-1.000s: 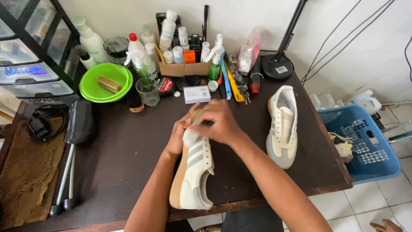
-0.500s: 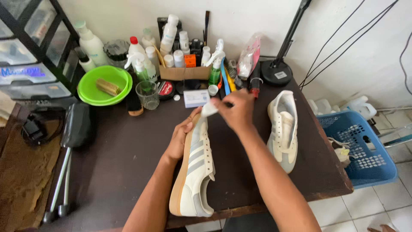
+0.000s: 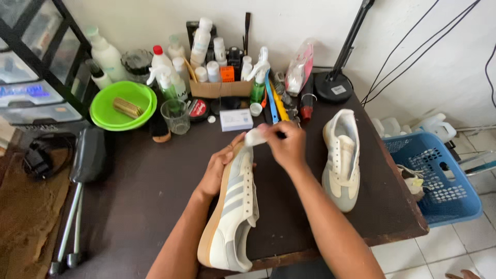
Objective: The person cleans a white sneaker using a small white applicator, rubbing it along the side and toe areas. They then use a brown cloth to wipe the shoe before resuming the application with the white tool.
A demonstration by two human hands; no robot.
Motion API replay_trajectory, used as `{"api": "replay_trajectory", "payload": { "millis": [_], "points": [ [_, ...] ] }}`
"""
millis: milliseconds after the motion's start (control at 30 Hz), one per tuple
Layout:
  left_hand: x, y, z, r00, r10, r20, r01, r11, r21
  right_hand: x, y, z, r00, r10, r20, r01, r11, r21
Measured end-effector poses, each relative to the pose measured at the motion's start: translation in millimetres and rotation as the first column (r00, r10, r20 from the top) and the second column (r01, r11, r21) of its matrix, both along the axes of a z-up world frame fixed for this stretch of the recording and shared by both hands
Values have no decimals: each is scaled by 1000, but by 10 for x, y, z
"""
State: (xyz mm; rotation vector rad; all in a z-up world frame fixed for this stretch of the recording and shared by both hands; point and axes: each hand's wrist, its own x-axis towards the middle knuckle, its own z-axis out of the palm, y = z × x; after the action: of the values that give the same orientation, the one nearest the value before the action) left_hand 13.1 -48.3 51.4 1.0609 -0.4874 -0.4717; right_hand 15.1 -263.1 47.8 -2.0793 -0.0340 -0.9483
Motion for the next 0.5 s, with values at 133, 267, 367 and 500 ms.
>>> {"api": "replay_trajectory", "payload": {
  "millis": [133, 267, 367, 500],
  "points": [
    [131, -67, -326, 1000, -10, 24, 11, 998, -57, -67, 225, 75, 986, 157, -49, -153, 984, 87],
    [80, -25, -188, 1000, -10, 3, 10, 999, -47, 68, -56, -152, 997, -61, -48, 61, 998, -6],
    [29, -46, 13, 997, 0, 83, 0, 1000, 9, 12, 82, -83, 999, -13, -32, 15, 998, 62],
    [30, -41, -168, 995, 3, 102, -7, 999, 36, 20, 135, -161, 990, 137, -24, -134, 987, 94]
  ]
}}
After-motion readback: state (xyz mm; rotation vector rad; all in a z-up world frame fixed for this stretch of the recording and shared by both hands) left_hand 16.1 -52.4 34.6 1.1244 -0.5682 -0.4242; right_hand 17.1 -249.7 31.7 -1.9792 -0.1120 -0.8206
